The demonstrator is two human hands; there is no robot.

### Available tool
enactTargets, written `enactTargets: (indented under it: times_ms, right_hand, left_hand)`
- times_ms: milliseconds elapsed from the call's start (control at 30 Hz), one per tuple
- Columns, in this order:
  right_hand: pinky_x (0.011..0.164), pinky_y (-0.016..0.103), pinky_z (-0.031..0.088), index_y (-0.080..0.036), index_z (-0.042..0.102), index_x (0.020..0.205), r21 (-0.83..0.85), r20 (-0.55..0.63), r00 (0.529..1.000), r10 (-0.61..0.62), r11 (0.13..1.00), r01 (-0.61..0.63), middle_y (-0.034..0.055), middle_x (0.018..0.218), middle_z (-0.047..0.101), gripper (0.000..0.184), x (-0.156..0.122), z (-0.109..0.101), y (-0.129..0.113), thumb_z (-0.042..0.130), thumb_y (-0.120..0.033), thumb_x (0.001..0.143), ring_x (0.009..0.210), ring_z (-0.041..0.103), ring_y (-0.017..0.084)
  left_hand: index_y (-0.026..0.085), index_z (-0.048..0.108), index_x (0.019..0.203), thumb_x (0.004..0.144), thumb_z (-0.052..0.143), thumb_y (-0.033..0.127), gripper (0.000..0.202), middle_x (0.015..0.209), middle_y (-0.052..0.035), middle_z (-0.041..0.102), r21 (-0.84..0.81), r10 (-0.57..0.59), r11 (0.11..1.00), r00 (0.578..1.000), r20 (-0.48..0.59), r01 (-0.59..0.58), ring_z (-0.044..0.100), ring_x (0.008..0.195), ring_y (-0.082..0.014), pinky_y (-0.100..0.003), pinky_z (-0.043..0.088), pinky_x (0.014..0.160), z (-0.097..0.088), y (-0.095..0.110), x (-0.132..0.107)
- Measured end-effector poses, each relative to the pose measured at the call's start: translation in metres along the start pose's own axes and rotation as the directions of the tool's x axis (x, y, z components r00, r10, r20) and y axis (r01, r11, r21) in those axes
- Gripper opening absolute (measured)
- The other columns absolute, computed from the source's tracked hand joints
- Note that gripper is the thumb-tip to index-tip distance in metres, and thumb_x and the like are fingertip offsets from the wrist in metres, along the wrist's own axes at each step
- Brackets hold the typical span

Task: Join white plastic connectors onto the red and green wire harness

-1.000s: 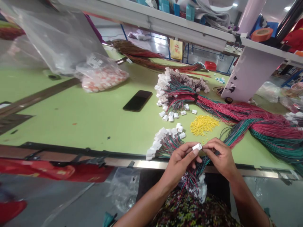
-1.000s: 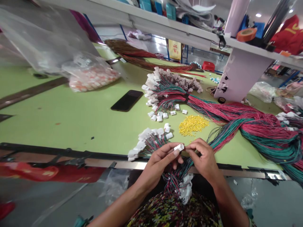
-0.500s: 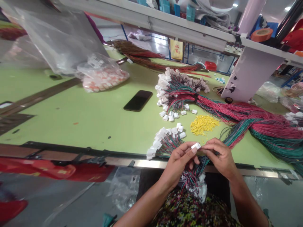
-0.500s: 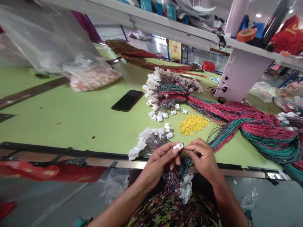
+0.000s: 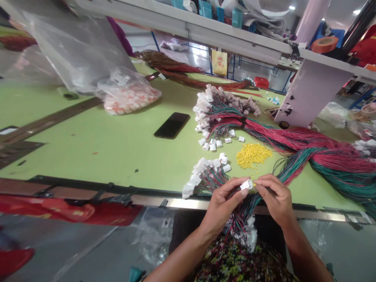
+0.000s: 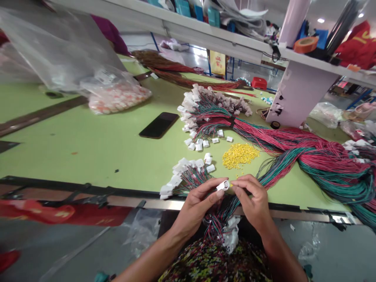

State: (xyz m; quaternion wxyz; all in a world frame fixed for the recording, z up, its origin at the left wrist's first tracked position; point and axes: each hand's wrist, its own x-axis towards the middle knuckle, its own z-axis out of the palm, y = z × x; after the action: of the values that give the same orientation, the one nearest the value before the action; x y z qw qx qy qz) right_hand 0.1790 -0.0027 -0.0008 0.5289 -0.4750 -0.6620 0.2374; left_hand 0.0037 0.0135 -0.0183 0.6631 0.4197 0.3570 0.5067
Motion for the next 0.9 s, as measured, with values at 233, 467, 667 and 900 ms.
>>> enactTargets:
  times_ms: [233,467,667,900]
  right_hand:
    - [0.077,0.027,0.054,-0.024,0.073,0.1,0.001,0.013,0.999,-0.034,0.999,0.034,0.0029,0.091,0.07,0.015,-0.005,0.003,-0.021,0.062,-0.014,0.097,0.085,0.066,0.017]
    - [0.078,0.028,0.054,-0.024,0.071,0.107,-0.097,0.128,0.983,-0.135,0.984,0.148,0.0034,0.092,0.07,0.022,-0.002,-0.007,-0.026,0.059,-0.008,0.097,0.085,0.067,0.017]
    - [0.075,0.027,0.054,-0.022,0.07,0.107,-0.116,0.177,0.974,-0.14,0.98,0.162,0.0031,0.09,0.07,0.019,-0.001,-0.012,-0.035,0.06,-0.009,0.097,0.081,0.066,0.016]
    - [0.073,0.029,0.057,-0.024,0.072,0.103,-0.12,0.033,0.995,-0.095,0.988,0.098,0.0039,0.089,0.07,0.017,-0.006,-0.008,-0.033,0.06,-0.013,0.098,0.082,0.067,0.018]
  left_hand:
    - [0.024,0.076,0.116,0.088,0.071,0.026,0.028,0.11,-0.0089,0.08,0.347,0.24,0.906,0.97,0.046,-0.241,0.074,0.098,-0.0241,-0.04,0.059,0.092,0.003,0.002,-0.004]
    - [0.019,0.066,0.132,0.098,0.054,0.02,0.036,0.122,-0.0169,0.075,0.667,0.237,0.574,0.876,0.419,-0.475,0.07,0.111,-0.031,-0.049,0.055,0.096,0.002,0.041,-0.005]
    - [0.023,0.073,0.121,0.098,0.056,0.024,0.029,0.112,-0.0118,0.074,0.597,0.085,0.657,0.832,0.548,-0.461,0.068,0.104,-0.0264,-0.042,0.054,0.093,-0.004,0.064,0.001]
    - [0.025,0.082,0.103,0.082,0.076,0.024,0.021,0.087,-0.0063,0.08,0.496,0.196,0.809,0.94,0.278,-0.315,0.071,0.075,-0.0207,-0.032,0.056,0.069,0.0,0.043,0.001]
